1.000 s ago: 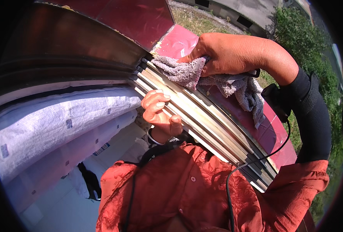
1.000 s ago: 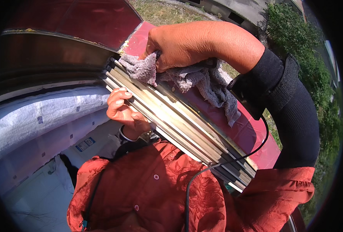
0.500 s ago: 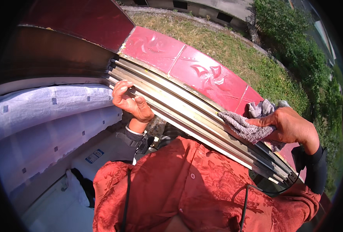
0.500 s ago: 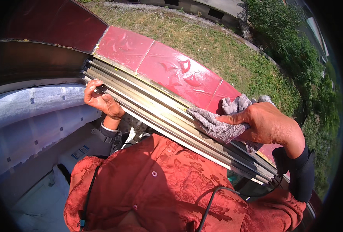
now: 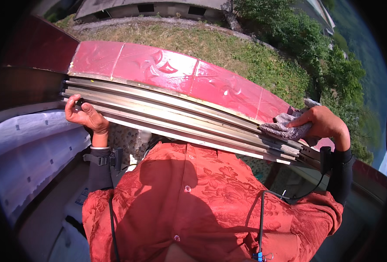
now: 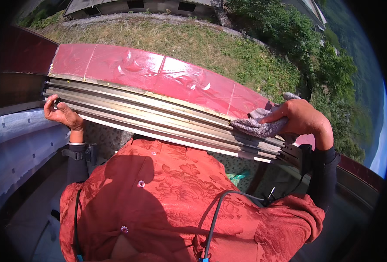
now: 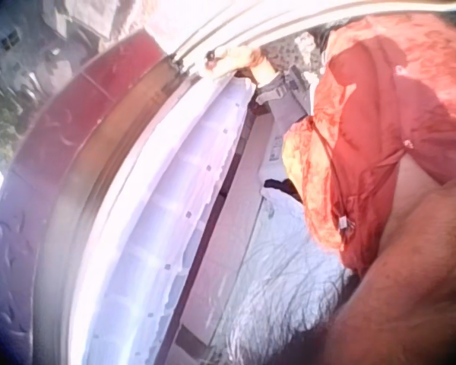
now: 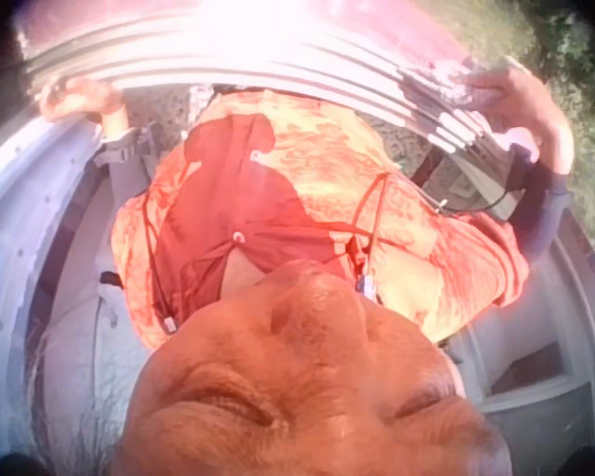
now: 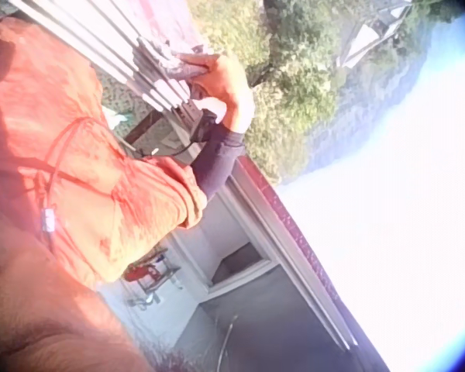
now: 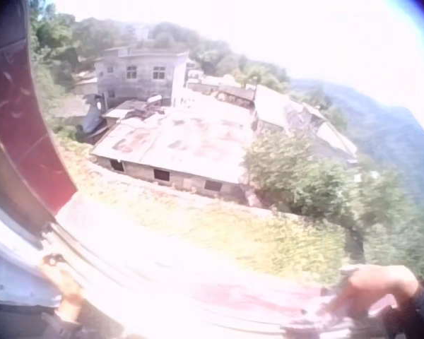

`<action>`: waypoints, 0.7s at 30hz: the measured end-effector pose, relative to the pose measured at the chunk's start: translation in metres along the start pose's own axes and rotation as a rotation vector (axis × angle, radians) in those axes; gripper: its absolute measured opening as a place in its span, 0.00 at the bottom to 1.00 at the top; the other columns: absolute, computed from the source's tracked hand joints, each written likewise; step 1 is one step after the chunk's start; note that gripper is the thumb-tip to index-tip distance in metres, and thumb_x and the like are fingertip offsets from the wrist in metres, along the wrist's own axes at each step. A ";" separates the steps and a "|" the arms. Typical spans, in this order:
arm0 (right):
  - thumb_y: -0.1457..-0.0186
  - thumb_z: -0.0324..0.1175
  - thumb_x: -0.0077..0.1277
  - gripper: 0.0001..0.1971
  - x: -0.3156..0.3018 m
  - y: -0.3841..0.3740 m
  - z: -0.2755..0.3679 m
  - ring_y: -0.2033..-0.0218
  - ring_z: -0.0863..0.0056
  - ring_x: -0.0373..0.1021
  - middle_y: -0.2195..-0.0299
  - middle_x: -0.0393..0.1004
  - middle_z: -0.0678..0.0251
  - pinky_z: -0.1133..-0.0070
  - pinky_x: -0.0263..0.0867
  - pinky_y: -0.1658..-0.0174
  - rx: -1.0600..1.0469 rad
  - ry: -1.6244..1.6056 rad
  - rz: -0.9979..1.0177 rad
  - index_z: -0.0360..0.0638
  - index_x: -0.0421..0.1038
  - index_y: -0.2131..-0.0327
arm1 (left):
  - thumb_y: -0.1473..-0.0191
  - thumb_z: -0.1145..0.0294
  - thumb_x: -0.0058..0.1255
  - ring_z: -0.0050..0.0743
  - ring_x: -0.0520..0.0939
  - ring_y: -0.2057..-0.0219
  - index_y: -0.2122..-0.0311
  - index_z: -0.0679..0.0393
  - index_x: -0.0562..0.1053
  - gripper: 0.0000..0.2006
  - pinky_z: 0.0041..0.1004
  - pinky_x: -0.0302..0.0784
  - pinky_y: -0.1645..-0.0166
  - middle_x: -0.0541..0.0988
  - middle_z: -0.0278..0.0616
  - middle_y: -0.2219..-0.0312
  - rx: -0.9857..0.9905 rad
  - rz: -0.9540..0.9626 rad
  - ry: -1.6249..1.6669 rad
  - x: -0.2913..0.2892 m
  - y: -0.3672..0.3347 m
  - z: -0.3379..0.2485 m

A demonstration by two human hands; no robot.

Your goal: The person wipes the metal tracks and frames of a window with a grey cloth, using their hands to reach different sections of the ledge and frame.

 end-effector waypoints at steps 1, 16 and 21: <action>0.58 0.31 0.65 0.25 0.004 0.004 -0.011 0.64 0.74 0.76 0.59 0.81 0.68 0.77 0.69 0.56 0.087 -0.244 0.054 0.59 0.78 0.51 | 0.36 0.59 0.47 0.35 0.68 0.53 0.49 0.62 0.58 0.20 0.38 0.58 0.41 0.67 0.45 0.55 0.008 0.008 -0.003 -0.001 0.000 0.002; 0.58 0.31 0.64 0.32 0.047 -0.050 -0.049 0.53 0.75 0.72 0.53 0.76 0.64 0.77 0.63 0.45 -0.166 -1.332 -0.152 0.30 0.69 0.47 | 0.37 0.64 0.47 0.34 0.68 0.52 0.49 0.62 0.59 0.18 0.36 0.57 0.39 0.68 0.46 0.55 -0.006 -0.029 0.047 -0.005 0.002 0.003; 0.59 0.31 0.62 0.34 0.048 -0.072 -0.036 0.50 0.71 0.71 0.51 0.74 0.61 0.73 0.62 0.43 -0.051 -1.323 -0.209 0.30 0.66 0.46 | 0.37 0.62 0.48 0.36 0.68 0.53 0.49 0.61 0.59 0.19 0.37 0.61 0.42 0.67 0.46 0.55 -0.014 -0.002 0.033 -0.004 0.001 0.001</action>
Point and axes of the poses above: each hand's wrist, its own y-axis away from the middle knuckle, its own x-axis out of the palm, z = x × y, the point moved 8 cm from there along -y, towards the middle knuckle
